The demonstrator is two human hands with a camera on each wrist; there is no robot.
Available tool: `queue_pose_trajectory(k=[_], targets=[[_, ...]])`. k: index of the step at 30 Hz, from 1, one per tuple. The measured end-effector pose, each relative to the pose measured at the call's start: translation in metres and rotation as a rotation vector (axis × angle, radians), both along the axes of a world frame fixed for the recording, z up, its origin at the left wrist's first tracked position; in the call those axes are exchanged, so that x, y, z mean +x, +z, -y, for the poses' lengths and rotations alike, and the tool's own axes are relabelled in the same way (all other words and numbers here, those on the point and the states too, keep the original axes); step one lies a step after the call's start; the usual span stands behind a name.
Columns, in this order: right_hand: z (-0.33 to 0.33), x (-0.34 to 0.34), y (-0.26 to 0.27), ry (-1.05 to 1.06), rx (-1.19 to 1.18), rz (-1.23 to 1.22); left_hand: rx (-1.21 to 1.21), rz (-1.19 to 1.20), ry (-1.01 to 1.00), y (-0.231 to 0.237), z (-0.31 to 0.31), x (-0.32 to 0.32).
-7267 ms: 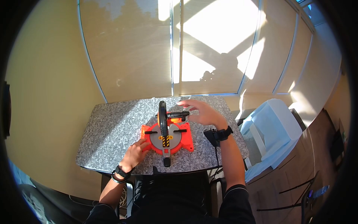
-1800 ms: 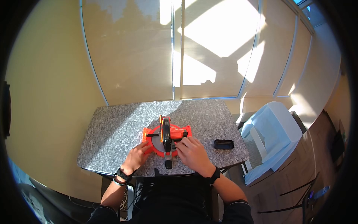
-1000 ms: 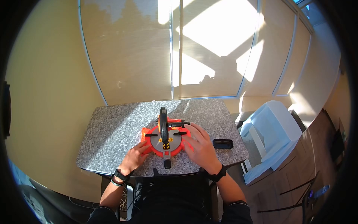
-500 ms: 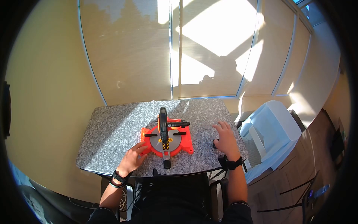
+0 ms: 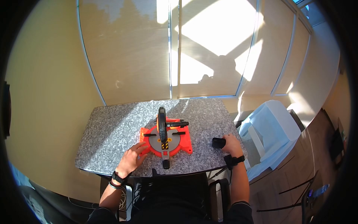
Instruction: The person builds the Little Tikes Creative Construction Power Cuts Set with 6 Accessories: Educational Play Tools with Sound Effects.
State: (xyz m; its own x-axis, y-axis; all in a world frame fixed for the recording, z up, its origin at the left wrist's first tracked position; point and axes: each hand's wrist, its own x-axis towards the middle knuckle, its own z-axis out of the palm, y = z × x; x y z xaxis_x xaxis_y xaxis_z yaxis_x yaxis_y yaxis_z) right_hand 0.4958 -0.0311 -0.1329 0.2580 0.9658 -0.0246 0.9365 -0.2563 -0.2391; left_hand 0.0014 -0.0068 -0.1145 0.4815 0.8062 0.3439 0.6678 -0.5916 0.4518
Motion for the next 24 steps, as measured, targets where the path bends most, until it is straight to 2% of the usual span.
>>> queue_pose_trajectory(k=[8, 10, 14, 16, 19, 24], targets=[[0.008, -0.008, 0.016, 0.027, 0.114, 0.031, 0.087, 0.019, -0.013, 0.016, 0.006, 0.006], [0.016, -0.021, 0.035, 0.104, 0.251, -0.036, 0.115, 0.071, -0.040, 0.022, 0.009, 0.008], [0.034, -0.054, 0.080, 0.233, 0.300, -0.083, 0.151, 0.092, -0.047, 0.040, 0.017, 0.014], [0.043, -0.069, 0.098, 0.385, 0.374, -0.107, 0.238, 0.128, -0.048, 0.047, 0.021, 0.018], [0.055, -0.094, 0.124, 0.481, 0.399, -0.122, 0.306, 0.168, -0.086, 0.058, 0.028, 0.021], [0.066, -0.131, 0.147, 0.611, 0.451, -0.139, 0.256, 0.231, -0.153, 0.085, 0.048, 0.031]])
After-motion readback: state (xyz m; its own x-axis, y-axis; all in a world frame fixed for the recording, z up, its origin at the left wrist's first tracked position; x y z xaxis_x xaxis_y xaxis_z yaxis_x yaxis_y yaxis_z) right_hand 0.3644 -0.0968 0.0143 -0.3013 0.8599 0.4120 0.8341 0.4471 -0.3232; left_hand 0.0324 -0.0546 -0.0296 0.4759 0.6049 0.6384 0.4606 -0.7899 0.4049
